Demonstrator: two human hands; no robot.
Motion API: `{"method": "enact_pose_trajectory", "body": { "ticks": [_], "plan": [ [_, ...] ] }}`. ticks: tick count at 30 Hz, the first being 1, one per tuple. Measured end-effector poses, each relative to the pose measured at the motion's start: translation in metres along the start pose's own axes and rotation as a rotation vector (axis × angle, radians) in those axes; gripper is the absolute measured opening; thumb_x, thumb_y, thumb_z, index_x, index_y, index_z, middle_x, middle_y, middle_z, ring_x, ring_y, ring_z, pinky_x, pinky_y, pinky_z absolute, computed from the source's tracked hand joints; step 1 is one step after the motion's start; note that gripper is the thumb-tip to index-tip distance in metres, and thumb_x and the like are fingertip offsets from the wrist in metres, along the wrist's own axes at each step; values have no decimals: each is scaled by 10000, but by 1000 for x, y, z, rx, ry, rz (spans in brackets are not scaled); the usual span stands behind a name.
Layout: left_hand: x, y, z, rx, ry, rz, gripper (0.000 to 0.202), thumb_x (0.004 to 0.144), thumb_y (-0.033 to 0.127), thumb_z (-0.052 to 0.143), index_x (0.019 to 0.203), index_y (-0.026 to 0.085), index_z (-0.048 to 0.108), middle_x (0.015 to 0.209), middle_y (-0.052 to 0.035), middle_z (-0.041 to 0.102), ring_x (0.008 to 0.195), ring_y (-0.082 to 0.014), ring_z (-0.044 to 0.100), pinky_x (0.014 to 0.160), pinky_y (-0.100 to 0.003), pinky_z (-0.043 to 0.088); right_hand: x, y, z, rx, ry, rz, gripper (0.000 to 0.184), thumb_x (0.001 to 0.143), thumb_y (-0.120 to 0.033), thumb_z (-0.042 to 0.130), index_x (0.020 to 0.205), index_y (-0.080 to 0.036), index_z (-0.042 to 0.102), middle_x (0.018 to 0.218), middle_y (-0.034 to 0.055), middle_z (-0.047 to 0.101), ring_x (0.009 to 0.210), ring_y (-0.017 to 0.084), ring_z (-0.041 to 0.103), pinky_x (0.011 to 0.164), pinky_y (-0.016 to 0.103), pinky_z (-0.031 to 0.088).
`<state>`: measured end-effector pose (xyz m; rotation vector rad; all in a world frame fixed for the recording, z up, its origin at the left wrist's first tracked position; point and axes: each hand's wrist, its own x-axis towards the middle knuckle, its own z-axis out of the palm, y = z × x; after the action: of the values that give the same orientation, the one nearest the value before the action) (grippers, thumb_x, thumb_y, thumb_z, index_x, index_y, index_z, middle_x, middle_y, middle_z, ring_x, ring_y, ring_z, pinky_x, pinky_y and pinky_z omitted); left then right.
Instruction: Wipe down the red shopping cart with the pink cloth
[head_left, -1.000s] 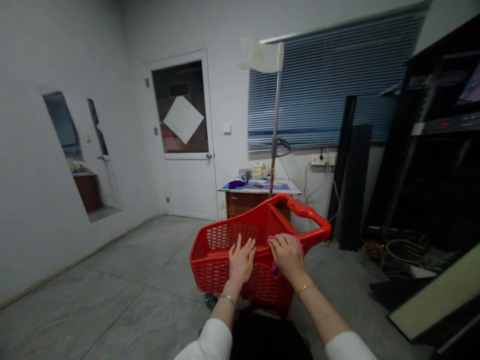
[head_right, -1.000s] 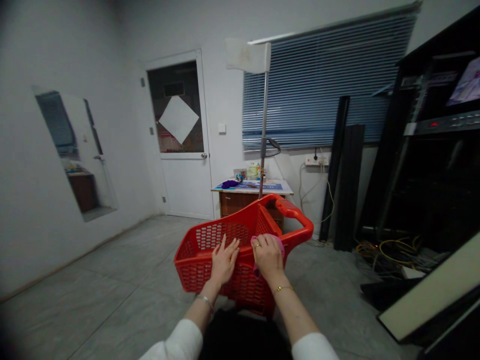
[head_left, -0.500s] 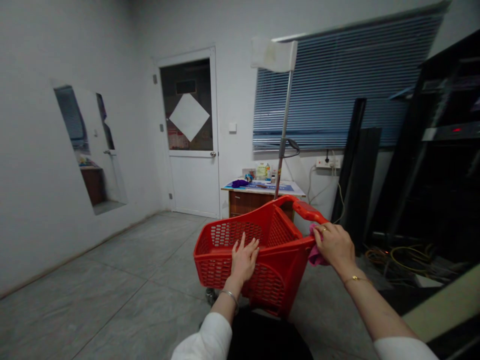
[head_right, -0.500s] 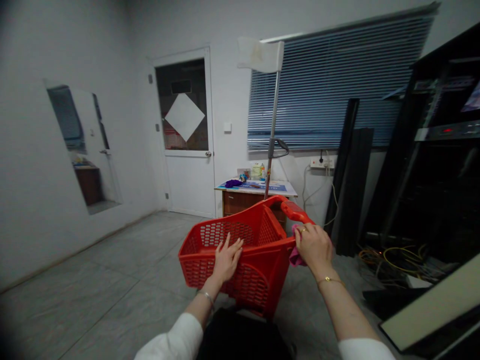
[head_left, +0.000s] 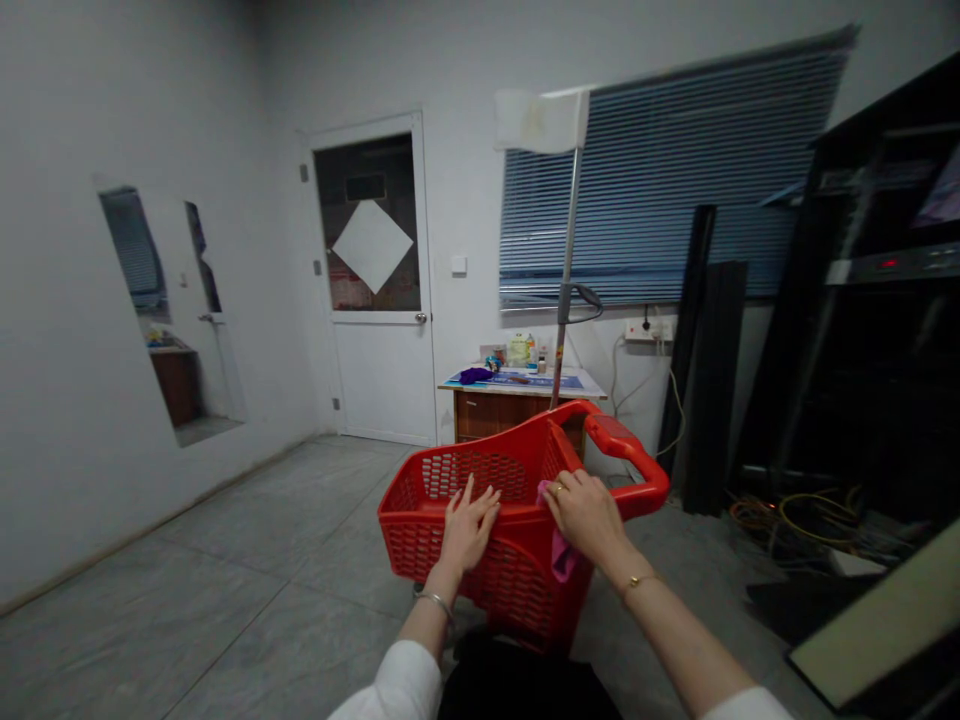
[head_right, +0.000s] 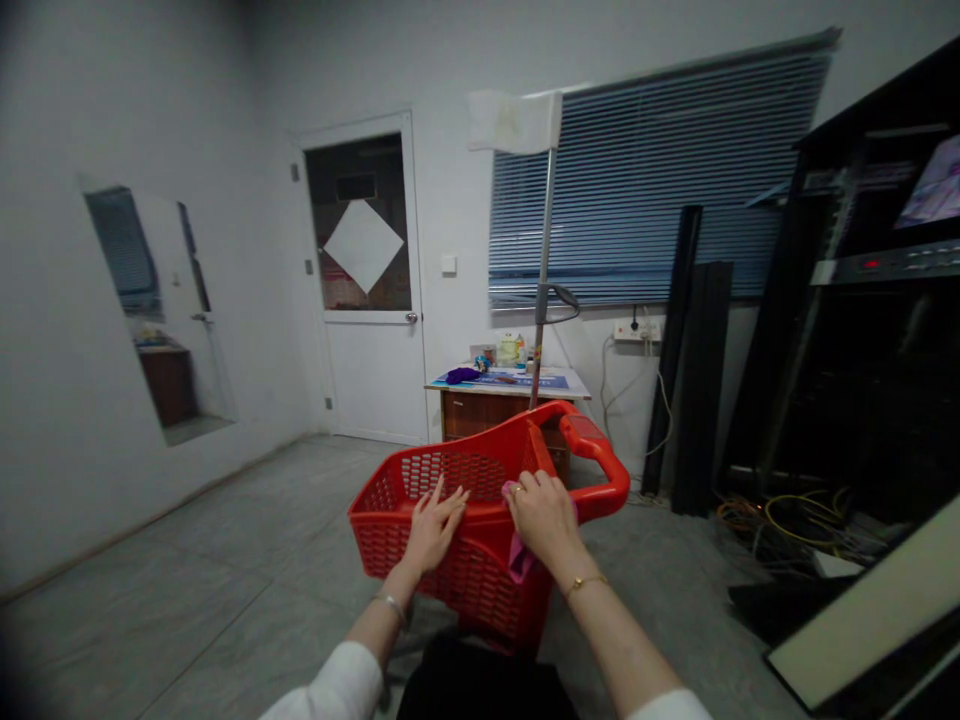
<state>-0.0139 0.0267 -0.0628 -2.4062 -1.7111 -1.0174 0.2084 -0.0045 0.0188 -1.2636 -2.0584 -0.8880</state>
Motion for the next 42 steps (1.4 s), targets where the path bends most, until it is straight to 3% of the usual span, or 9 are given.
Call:
{"method": "enact_pose_trajectory", "body": {
  "ticks": [5,8,15,21,25,29,35,38,42],
  "plan": [
    [0,-3,-1,-16,7,-7,364,1018,396,358,1330,371,544,1404,36,543,1474,-218,172,1145,-500,248,-6,84,-28,8,-68,62,332,968,-374,429,849,-223,699,821,44,646,802,161,543,726,300,352],
    [1,-1,1,-26,7,-7,361,1017,393,362,1327,374,545,1399,35,549,1473,-212,178,1149,-502,232,-15,111,-37,59,-68,85,342,969,-409,418,920,-233,707,862,34,662,822,152,573,758,281,388],
    [10,-17,-7,11,-70,30,411,1016,455,297,1357,386,516,1483,62,452,1487,-230,93,1176,-507,184,-12,93,-45,32,-99,64,374,969,-427,410,849,-240,711,775,19,640,744,136,571,714,275,387],
    [20,-31,-21,223,-117,-120,432,1008,398,292,1393,373,487,1548,22,345,1483,-278,85,1181,-560,114,-6,56,-53,61,-55,26,323,966,-385,430,894,-226,702,793,30,626,770,143,572,711,278,387],
    [28,7,-34,170,-103,-183,489,1014,411,230,1439,294,441,1579,-19,267,1482,-288,46,1178,-560,142,-1,24,-55,153,-31,17,319,970,-364,422,898,-216,695,815,39,638,779,150,575,722,274,408],
    [39,73,-52,-65,-103,-29,512,1025,392,142,1479,295,356,1582,4,249,1483,-231,36,1184,-523,173,5,15,-61,364,20,-14,296,966,-367,435,950,-226,695,871,33,668,834,144,608,772,257,449],
    [38,145,-67,-216,-153,98,544,1015,478,140,1458,289,394,1540,-11,353,1468,-224,178,1172,-512,241,8,80,-80,383,-40,112,264,928,-449,495,987,-282,690,932,-15,694,838,127,646,723,241,470],
    [28,164,-60,-163,-154,132,610,969,610,230,1441,276,425,1529,-41,381,1457,-277,227,1159,-563,247,10,106,-73,214,-56,96,248,912,-435,511,1002,-294,693,957,-11,692,853,140,638,695,254,463],
    [18,169,-51,-107,-60,161,609,916,626,421,1431,303,434,1523,-14,399,1464,-313,193,1166,-610,194,16,101,-50,130,-84,-23,269,931,-418,484,1010,-289,707,956,17,681,852,151,596,716,267,455]
  ]
}}
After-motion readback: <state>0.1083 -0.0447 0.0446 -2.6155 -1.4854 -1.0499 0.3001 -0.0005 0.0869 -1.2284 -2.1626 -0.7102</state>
